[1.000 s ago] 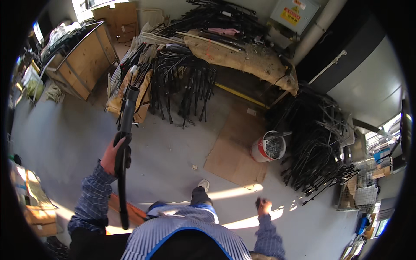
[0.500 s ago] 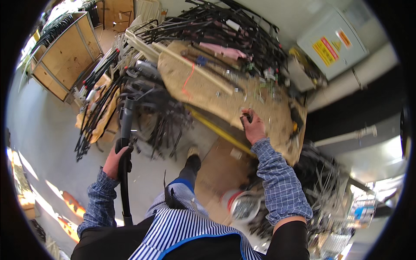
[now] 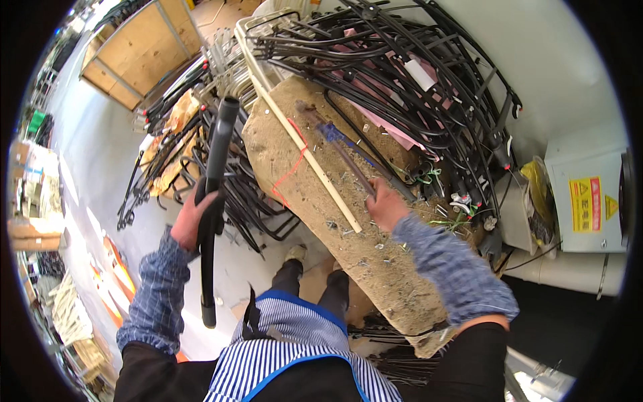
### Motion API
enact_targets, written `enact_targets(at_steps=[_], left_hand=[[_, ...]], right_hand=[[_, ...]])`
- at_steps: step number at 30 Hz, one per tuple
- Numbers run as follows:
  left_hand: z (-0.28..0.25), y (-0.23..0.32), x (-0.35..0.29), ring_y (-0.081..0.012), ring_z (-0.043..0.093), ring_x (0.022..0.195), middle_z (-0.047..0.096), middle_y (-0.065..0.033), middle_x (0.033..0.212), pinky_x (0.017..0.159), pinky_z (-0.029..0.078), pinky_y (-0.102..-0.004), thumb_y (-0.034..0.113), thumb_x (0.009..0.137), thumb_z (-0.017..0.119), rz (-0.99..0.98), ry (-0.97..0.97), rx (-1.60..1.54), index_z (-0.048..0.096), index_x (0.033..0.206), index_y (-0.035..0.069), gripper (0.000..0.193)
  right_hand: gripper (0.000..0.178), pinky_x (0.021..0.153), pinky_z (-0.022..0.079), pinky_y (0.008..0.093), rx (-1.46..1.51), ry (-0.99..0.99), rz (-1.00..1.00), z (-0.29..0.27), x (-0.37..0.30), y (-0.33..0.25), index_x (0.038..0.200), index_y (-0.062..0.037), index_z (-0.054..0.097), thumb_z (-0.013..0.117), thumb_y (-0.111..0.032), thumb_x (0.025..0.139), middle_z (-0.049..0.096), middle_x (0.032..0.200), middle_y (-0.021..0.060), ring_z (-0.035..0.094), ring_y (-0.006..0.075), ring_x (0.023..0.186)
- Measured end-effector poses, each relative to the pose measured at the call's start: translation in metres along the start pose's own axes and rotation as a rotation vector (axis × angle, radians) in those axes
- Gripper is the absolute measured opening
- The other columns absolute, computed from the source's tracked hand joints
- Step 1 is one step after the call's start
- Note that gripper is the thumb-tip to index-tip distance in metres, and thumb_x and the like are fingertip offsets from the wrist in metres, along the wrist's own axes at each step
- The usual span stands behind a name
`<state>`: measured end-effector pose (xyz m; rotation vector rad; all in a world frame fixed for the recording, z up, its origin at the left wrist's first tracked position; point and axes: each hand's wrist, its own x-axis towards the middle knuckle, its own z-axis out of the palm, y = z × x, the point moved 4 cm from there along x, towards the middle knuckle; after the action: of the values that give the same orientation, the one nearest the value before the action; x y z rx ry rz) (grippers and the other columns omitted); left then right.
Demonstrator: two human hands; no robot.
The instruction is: The person assembles metal pipe components on a green workbench. They pick up and align parts, use a mallet to tap joints, and handle a spray can and pliers while working alongside another person.
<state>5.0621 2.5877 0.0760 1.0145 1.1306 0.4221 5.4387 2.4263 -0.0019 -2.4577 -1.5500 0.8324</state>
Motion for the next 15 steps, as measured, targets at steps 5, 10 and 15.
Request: enact_targets(at_steps=[5, 10, 15], left_hand=[[0.060, 0.013, 0.028, -0.0148, 0.054, 0.049, 0.053, -0.0020, 0.072, 0.043, 0.047, -0.0285, 0.035, 0.096, 0.066, 0.030, 0.027, -0.231, 0.051, 0.116, 0.012, 0.034], [0.147, -0.030, 0.084, -0.0196, 0.057, 0.053, 0.056, -0.0037, 0.072, 0.045, 0.047, -0.0327, 0.041, 0.097, 0.061, -0.158, -0.057, -0.547, 0.059, 0.113, 0.019, 0.027], [0.237, -0.131, 0.123, -0.0227, 0.059, 0.056, 0.055, -0.0070, 0.073, 0.050, 0.055, -0.0408, 0.046, 0.093, 0.065, -0.127, -0.139, -0.458, 0.051, 0.117, 0.016, 0.040]], right_hand=[[0.029, 0.043, 0.043, 0.0300, 0.761, -0.542, 0.423, -0.142, -0.035, 0.015, 0.114, -0.0036, 0.050, 0.061, -0.026, 0.100, 0.053, 0.070, 0.0025, 0.048, 0.0117, 0.048], [0.029, 0.041, 0.042, 0.0268, 0.662, -0.758, 0.583, -0.198, -0.113, 0.059, 0.116, -0.0074, 0.050, 0.066, -0.023, 0.097, 0.052, 0.072, 0.0005, 0.049, 0.0101, 0.048], [0.040, 0.041, 0.042, 0.0260, 0.644, -0.806, 0.655, -0.211, -0.169, 0.101, 0.126, -0.0091, 0.051, 0.070, -0.023, 0.094, 0.053, 0.074, -0.0003, 0.050, 0.0090, 0.050]])
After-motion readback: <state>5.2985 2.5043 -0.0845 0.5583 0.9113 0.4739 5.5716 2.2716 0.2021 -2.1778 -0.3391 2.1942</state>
